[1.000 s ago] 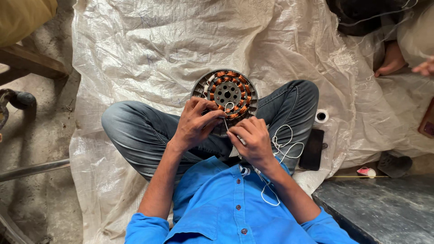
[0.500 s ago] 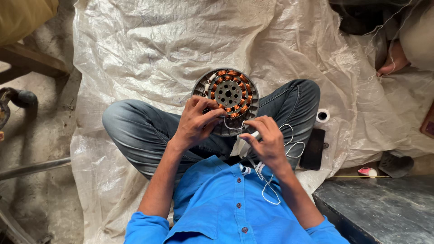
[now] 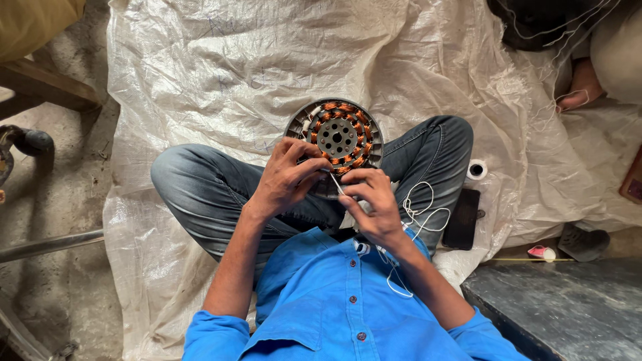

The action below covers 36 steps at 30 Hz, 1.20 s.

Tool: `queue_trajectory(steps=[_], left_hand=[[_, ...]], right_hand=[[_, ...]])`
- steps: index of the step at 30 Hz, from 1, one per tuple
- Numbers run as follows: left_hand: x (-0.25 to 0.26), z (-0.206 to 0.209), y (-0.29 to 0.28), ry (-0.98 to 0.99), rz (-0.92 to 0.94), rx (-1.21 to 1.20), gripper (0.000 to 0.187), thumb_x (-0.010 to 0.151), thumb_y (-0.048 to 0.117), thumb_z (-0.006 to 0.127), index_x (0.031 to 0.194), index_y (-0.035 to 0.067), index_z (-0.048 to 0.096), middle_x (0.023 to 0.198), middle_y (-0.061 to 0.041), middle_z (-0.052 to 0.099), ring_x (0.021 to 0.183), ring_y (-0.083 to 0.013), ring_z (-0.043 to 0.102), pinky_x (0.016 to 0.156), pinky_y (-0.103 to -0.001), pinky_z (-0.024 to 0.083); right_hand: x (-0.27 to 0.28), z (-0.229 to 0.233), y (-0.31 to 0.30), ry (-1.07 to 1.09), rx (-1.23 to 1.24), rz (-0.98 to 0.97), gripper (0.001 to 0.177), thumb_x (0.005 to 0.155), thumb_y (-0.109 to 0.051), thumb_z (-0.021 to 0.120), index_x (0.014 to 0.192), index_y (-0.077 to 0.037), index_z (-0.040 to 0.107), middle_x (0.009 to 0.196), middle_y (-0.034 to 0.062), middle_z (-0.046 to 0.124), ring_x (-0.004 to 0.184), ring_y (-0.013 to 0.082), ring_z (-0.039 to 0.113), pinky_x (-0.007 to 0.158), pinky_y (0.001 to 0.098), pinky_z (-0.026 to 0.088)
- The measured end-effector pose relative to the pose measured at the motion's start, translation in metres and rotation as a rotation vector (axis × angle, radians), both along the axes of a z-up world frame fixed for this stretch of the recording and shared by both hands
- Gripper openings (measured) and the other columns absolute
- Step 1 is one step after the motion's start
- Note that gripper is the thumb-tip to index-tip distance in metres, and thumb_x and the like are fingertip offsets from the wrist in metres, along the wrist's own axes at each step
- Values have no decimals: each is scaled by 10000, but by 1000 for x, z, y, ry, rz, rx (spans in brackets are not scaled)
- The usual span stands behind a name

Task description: The person sits cross-legged and ties white string around copper windings on a motor stator to secure them. The hands repeatedly wrap and knot the string around the coils.

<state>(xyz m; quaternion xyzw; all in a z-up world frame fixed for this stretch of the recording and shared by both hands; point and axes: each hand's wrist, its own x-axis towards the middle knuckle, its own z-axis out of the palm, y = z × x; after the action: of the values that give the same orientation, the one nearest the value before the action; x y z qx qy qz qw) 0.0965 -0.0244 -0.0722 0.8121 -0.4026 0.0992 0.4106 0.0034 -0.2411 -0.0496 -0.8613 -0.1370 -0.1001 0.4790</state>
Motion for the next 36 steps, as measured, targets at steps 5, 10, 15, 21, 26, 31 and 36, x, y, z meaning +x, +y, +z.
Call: queue_trajectory(steps=[5, 10, 15, 21, 26, 31, 36], left_hand=[[-1, 1, -3, -14, 25, -32, 307, 815, 158, 828, 1097, 158, 705, 1143, -23, 592, 1106, -263, 527, 974, -406, 445], [-1, -1, -5, -30, 50, -5, 268, 837, 217, 849, 1068, 177, 720, 1124, -7, 588, 1091, -249, 521, 945, -397, 436], [0, -8, -4, -61, 45, -12, 241, 841, 238, 846, 1049, 203, 729, 1122, 15, 593, 1083, -239, 518, 946, -394, 433], [-3, -9, -3, -44, 56, -36, 244, 836, 224, 854, 1046, 203, 731, 1116, 12, 599, 1098, -243, 521, 967, -398, 440], [-4, -10, -9, -29, 62, -101, 285, 812, 182, 868, 1057, 170, 722, 1127, 3, 613, 1115, -250, 534, 988, -411, 450], [-10, -14, -9, -38, 90, -109, 300, 810, 145, 873, 1061, 147, 710, 1147, -7, 621, 1138, -256, 547, 1006, -407, 462], [-10, -15, -10, -20, 99, -119, 293, 795, 139, 862, 1044, 137, 707, 1155, -18, 616, 1135, -267, 547, 1011, -421, 457]], right_hand=[[0, 0, -5, -91, 469, 357, 231, 1071, -248, 547, 930, -66, 561, 1114, 148, 658, 1133, 317, 598, 1087, 449, 419], [2, -19, 11, 68, 507, 484, 242, 1121, -224, 515, 924, -85, 533, 822, 23, 605, 802, 169, 612, 1147, 479, 437], [-4, -14, 12, 44, 443, 500, 238, 1092, -217, 546, 909, -66, 529, 801, 39, 579, 778, 185, 589, 1058, 456, 472], [17, 4, -1, -29, 456, 572, 243, 1116, -188, 514, 919, -53, 557, 832, 63, 624, 800, 201, 620, 973, 427, 520], [50, -2, -15, 127, 715, 348, 237, 1131, -203, 513, 954, -45, 520, 860, 76, 585, 777, 140, 523, 759, 289, 468], [85, -14, -15, 194, 708, 374, 259, 1158, -251, 491, 996, -49, 492, 913, 77, 585, 803, 99, 512, 748, 252, 451], [111, -18, -11, 291, 689, 358, 265, 1157, -252, 489, 982, -54, 507, 881, 37, 578, 743, 70, 482, 686, 229, 425]])
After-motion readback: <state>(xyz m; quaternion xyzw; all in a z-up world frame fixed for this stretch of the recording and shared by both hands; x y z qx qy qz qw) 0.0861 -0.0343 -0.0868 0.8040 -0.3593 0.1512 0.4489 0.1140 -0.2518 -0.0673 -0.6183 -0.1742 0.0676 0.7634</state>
